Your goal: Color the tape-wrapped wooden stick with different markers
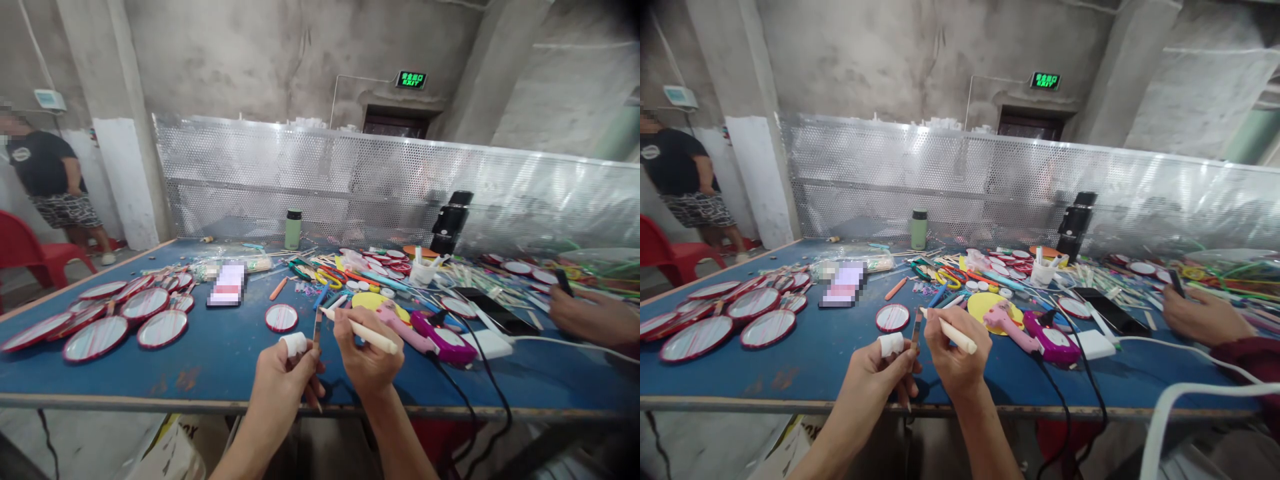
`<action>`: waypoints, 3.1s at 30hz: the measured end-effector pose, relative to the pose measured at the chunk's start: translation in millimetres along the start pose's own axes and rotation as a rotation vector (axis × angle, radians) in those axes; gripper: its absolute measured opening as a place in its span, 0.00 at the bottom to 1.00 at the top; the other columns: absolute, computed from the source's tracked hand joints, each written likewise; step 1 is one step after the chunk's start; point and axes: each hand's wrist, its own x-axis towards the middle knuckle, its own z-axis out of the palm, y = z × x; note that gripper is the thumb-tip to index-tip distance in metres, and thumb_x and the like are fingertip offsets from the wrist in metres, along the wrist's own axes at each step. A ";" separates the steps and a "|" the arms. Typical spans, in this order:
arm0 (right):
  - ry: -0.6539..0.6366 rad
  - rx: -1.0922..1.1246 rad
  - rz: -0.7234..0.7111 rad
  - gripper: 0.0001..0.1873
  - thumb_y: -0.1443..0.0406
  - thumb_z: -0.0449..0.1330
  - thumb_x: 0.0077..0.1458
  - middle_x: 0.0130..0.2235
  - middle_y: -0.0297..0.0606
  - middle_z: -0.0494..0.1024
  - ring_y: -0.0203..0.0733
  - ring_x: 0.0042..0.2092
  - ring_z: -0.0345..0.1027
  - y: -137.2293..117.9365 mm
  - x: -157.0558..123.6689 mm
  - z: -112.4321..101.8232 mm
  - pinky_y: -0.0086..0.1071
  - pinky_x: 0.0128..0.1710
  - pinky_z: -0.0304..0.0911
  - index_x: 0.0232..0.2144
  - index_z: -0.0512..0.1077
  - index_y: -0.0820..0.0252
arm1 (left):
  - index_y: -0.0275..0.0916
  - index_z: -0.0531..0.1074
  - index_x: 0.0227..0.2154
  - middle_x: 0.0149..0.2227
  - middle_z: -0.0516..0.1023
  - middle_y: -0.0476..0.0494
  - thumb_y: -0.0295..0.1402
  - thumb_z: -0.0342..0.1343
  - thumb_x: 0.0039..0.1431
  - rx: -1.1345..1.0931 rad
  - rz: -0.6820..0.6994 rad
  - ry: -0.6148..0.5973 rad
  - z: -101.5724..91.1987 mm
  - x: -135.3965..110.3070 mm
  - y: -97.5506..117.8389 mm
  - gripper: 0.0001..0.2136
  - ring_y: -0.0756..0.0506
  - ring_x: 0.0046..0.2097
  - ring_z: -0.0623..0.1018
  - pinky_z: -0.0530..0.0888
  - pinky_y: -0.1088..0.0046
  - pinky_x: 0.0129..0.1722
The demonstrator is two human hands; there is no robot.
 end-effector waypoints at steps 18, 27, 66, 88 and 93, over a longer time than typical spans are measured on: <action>-0.014 0.009 -0.020 0.06 0.71 0.60 0.55 0.21 0.31 0.75 0.30 0.21 0.66 -1.6 0.4 -0.9 0.25 0.23 0.62 0.26 0.73 0.61 | 0.33 0.71 0.27 0.20 0.73 0.49 0.39 0.60 0.50 0.001 -0.014 0.013 1.2 0.7 1.6 0.12 0.51 0.17 0.73 0.70 0.80 0.13; -0.005 0.007 -0.022 0.06 0.71 0.60 0.54 0.21 0.31 0.75 0.31 0.22 0.66 -0.9 -1.3 -1.2 0.26 0.24 0.63 0.26 0.73 0.60 | 0.33 0.71 0.27 0.21 0.73 0.49 0.39 0.60 0.51 0.005 -0.008 0.008 0.5 0.4 1.5 0.11 0.51 0.17 0.73 0.70 0.80 0.13; 0.056 -0.030 0.013 0.07 0.70 0.59 0.55 0.21 0.31 0.74 0.32 0.21 0.67 -2.5 -1.3 0.5 0.26 0.23 0.64 0.26 0.72 0.60 | 0.34 0.72 0.26 0.20 0.74 0.49 0.41 0.61 0.50 -0.014 -0.010 0.010 -0.9 -0.7 1.6 0.13 0.51 0.17 0.73 0.70 0.79 0.13; 0.024 -0.006 -0.007 0.06 0.72 0.60 0.54 0.21 0.31 0.74 0.31 0.22 0.66 -0.7 -1.7 0.5 0.26 0.24 0.63 0.27 0.73 0.60 | 0.33 0.72 0.28 0.22 0.75 0.48 0.40 0.62 0.51 -0.073 -0.048 -0.033 -3.2 -1.5 4.7 0.13 0.51 0.18 0.74 0.70 0.80 0.14; 0.017 -0.006 -0.045 0.06 0.72 0.60 0.54 0.22 0.31 0.74 0.31 0.23 0.67 -1.8 -1.3 -0.1 0.25 0.24 0.64 0.26 0.72 0.60 | 0.32 0.72 0.28 0.22 0.75 0.48 0.39 0.62 0.51 -0.070 -0.037 -0.035 -3.2 -0.5 3.3 0.13 0.51 0.18 0.74 0.70 0.80 0.14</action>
